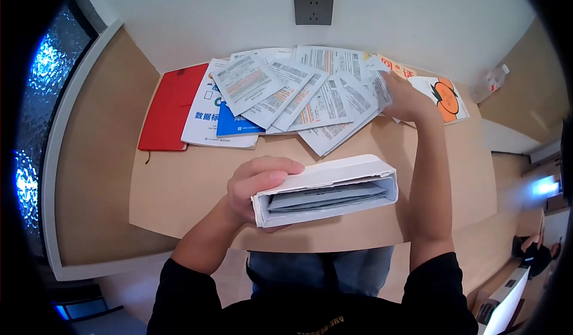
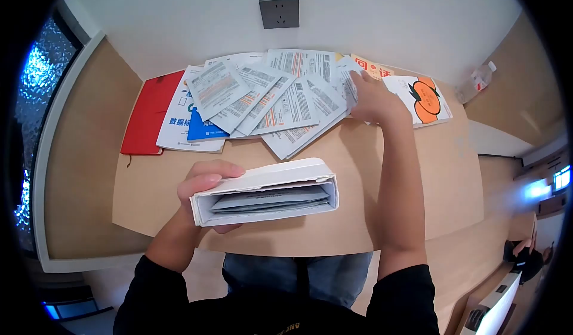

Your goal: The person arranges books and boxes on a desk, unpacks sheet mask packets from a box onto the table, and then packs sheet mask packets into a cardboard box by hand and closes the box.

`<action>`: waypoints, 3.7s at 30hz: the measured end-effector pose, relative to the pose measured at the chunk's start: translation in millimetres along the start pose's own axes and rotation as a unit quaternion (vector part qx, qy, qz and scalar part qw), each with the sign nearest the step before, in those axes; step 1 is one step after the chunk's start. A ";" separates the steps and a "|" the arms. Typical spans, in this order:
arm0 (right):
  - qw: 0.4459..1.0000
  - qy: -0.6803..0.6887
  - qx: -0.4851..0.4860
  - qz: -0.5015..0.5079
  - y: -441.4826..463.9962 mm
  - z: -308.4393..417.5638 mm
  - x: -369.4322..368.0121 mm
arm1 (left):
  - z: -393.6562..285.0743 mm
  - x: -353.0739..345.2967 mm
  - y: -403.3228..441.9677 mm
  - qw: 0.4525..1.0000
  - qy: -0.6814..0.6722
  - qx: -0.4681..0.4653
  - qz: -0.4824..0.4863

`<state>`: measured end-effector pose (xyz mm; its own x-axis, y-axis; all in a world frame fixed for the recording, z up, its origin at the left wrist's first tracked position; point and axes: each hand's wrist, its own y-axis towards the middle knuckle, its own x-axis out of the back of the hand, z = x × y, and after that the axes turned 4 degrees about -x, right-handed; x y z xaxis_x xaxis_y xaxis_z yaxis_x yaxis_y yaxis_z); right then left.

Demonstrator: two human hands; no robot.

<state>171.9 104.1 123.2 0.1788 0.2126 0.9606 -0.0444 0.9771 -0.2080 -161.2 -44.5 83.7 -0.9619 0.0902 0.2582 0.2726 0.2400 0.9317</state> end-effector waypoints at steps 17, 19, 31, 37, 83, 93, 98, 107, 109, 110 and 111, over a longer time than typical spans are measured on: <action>0.980 -0.015 0.196 0.045 -4.5 60.9 -36.8 | 1.9 1.3 -1.3 0.999 -0.027 0.003 0.018; 0.979 -0.011 0.200 0.043 -3.8 62.8 -36.5 | 2.6 1.5 -2.1 0.999 -0.027 0.002 0.016; 0.977 -0.011 0.211 -0.039 -26.3 96.8 -48.8 | 2.1 2.4 -3.5 1.000 -0.021 0.006 0.023; 0.950 -0.073 0.231 -0.198 -26.8 103.5 -75.5 | 0.3 3.6 -4.1 0.999 -0.014 0.015 0.026; 0.694 0.645 0.317 -0.042 -173.6 101.5 53.1 | 3.0 8.3 -23.5 0.988 0.038 0.134 0.069; 0.727 0.601 0.331 -0.032 -177.5 101.9 53.7 | -7.3 -9.0 -1.4 0.978 -0.054 0.194 -0.062; 0.759 0.556 0.337 0.016 -170.9 104.9 53.0 | -9.7 -0.9 0.1 0.977 -0.037 0.210 -0.006; 0.745 0.559 0.354 -0.086 -131.3 75.4 72.4 | 0.3 -0.2 -1.0 0.997 -0.004 0.075 -0.001; 0.803 0.508 0.294 -0.102 -116.2 69.3 71.0 | 1.5 0.1 -0.9 0.998 -0.007 0.070 -0.001; 0.857 0.425 0.270 -0.111 -109.8 69.5 68.0 | 1.7 0.3 -1.6 0.997 -0.010 0.071 -0.001; 0.901 0.338 0.245 -0.118 -102.7 70.9 63.4 | 1.7 0.2 -2.4 0.997 -0.013 0.071 -0.001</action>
<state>118.1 16.8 218.6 0.7907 0.1151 0.6013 -0.3249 0.9113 0.2528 -162.0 -43.4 81.1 -0.9622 0.1143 0.2474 0.2724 0.3754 0.8860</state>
